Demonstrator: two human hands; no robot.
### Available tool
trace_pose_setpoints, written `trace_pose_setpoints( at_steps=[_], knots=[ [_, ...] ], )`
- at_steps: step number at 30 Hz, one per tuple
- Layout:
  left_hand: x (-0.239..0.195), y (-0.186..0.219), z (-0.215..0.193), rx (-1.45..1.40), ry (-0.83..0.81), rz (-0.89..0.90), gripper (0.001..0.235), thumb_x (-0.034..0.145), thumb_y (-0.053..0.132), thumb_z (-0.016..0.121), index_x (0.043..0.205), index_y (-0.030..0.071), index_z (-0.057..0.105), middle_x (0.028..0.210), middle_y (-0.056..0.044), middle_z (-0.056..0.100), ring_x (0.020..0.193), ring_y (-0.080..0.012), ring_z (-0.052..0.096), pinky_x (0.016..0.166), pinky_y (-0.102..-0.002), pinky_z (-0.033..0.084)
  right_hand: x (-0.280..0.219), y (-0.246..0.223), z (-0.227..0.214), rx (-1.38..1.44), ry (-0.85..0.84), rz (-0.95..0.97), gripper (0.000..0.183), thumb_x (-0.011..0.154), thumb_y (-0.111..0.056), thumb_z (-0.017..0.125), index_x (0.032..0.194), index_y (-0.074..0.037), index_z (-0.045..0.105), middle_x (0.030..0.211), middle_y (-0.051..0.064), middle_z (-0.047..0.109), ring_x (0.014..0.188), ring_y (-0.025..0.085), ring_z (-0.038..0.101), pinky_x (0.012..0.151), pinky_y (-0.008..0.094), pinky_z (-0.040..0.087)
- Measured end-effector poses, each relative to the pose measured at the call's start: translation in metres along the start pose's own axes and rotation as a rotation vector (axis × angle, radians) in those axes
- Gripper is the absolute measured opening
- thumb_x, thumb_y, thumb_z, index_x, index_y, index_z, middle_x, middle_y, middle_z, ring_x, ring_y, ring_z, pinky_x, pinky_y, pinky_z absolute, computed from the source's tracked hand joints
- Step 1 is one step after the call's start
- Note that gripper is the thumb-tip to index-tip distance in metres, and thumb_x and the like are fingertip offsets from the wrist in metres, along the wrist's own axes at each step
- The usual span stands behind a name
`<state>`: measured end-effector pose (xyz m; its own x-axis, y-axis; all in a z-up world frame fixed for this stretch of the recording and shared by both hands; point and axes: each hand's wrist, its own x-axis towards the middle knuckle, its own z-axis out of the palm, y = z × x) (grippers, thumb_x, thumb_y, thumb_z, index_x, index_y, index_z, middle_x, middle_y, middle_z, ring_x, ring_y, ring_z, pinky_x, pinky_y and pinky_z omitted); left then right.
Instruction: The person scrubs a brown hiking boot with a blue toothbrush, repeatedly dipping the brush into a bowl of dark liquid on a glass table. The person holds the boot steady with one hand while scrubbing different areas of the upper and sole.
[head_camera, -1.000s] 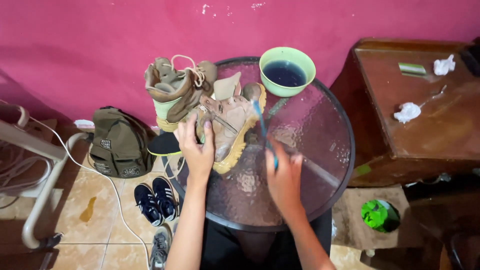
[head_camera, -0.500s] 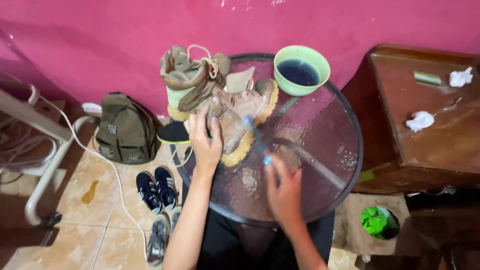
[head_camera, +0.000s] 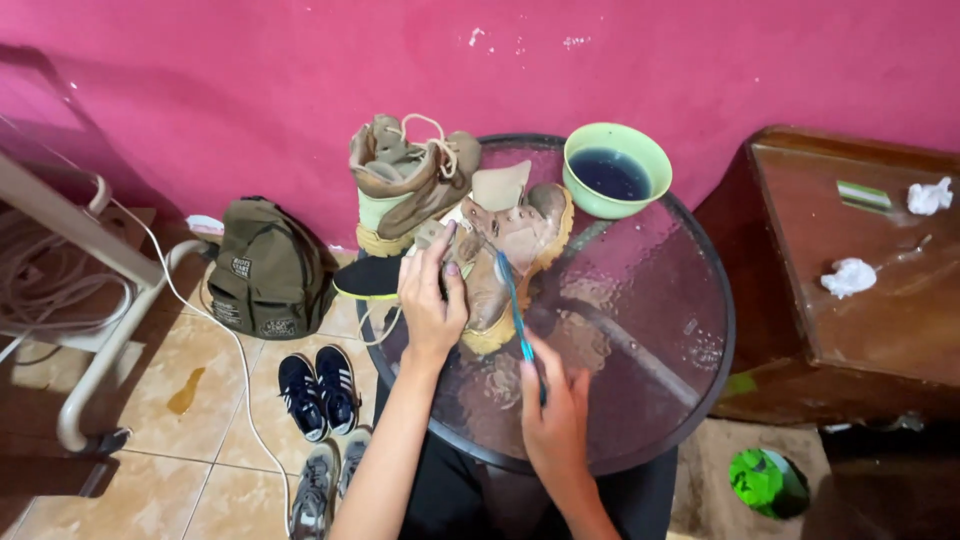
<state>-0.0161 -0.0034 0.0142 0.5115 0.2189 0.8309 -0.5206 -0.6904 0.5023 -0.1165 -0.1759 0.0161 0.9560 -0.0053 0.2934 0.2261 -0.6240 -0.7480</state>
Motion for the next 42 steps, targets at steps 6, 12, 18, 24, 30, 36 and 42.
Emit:
trace_pose_setpoints(
  at_steps=[6,12,18,24,30,36,42],
  knots=[
    [-0.002,-0.006,-0.001,-0.033,0.009,0.057,0.033,0.107,0.008,0.043,0.134,0.002,0.061,0.104,-0.014,0.067,0.078,-0.0291,0.053,0.079,-0.041,0.041,-0.009,0.006,0.002,-0.068,0.05,-0.198,0.035,0.104,-0.019,0.048,0.136,-0.014,0.063,0.136,0.003,0.07,0.111,0.028,0.064,0.1,0.035,0.038],
    [0.002,-0.006,-0.001,-0.037,0.012,0.058,0.032,0.108,0.012,0.044,0.133,0.006,0.062,0.094,-0.013,0.064,0.075,-0.0309,0.053,0.075,-0.04,0.041,0.001,-0.001,0.007,-0.197,0.1,-0.281,0.033,0.107,-0.021,0.048,0.137,-0.019,0.063,0.129,-0.001,0.073,0.086,0.024,0.064,0.095,0.034,0.037],
    [-0.006,-0.007,-0.001,-0.143,0.002,-0.076,0.036,0.109,0.017,0.038,0.133,0.0,0.058,0.13,-0.015,0.069,0.111,-0.0309,0.075,0.097,-0.038,0.047,-0.021,0.013,0.016,-0.216,0.043,-0.338,0.037,0.104,-0.021,0.052,0.14,-0.022,0.062,0.116,0.004,0.079,0.113,0.027,0.063,0.105,0.038,0.036],
    [-0.001,-0.003,-0.005,-0.124,-0.007,-0.055,0.042,0.111,0.026,0.034,0.134,0.001,0.059,0.13,-0.016,0.069,0.105,-0.034,0.068,0.094,-0.041,0.047,0.009,0.027,0.011,-0.222,0.139,-0.246,0.032,0.106,-0.027,0.054,0.134,-0.025,0.068,0.085,-0.005,0.076,0.08,0.024,0.037,0.087,0.033,0.037],
    [-0.004,-0.003,-0.007,-0.167,-0.011,-0.082,0.063,0.112,0.046,0.021,0.134,0.0,0.06,0.131,-0.016,0.069,0.105,-0.0319,0.068,0.091,-0.038,0.043,-0.036,0.035,0.013,-0.331,0.011,-0.399,0.037,0.104,-0.025,0.054,0.139,-0.027,0.062,0.086,-0.003,0.08,0.05,0.016,0.058,0.092,0.035,0.037],
    [-0.009,-0.006,-0.004,-0.156,-0.003,-0.089,0.066,0.112,0.046,0.017,0.137,0.002,0.059,0.133,-0.014,0.068,0.108,-0.0312,0.066,0.094,-0.038,0.044,-0.022,0.047,-0.002,-0.24,0.073,-0.234,0.04,0.099,-0.025,0.063,0.138,-0.03,0.066,0.083,0.005,0.063,0.086,0.026,0.049,0.086,0.032,0.047],
    [-0.002,-0.003,-0.001,-0.248,0.022,-0.103,0.068,0.112,0.047,0.017,0.136,0.001,0.06,0.134,-0.016,0.066,0.117,-0.0313,0.064,0.099,-0.037,0.054,-0.001,0.039,-0.008,-0.333,0.105,-0.347,0.035,0.105,-0.023,0.054,0.138,-0.024,0.064,0.054,0.003,0.062,0.051,0.021,0.048,0.089,0.034,0.037]
  ],
)
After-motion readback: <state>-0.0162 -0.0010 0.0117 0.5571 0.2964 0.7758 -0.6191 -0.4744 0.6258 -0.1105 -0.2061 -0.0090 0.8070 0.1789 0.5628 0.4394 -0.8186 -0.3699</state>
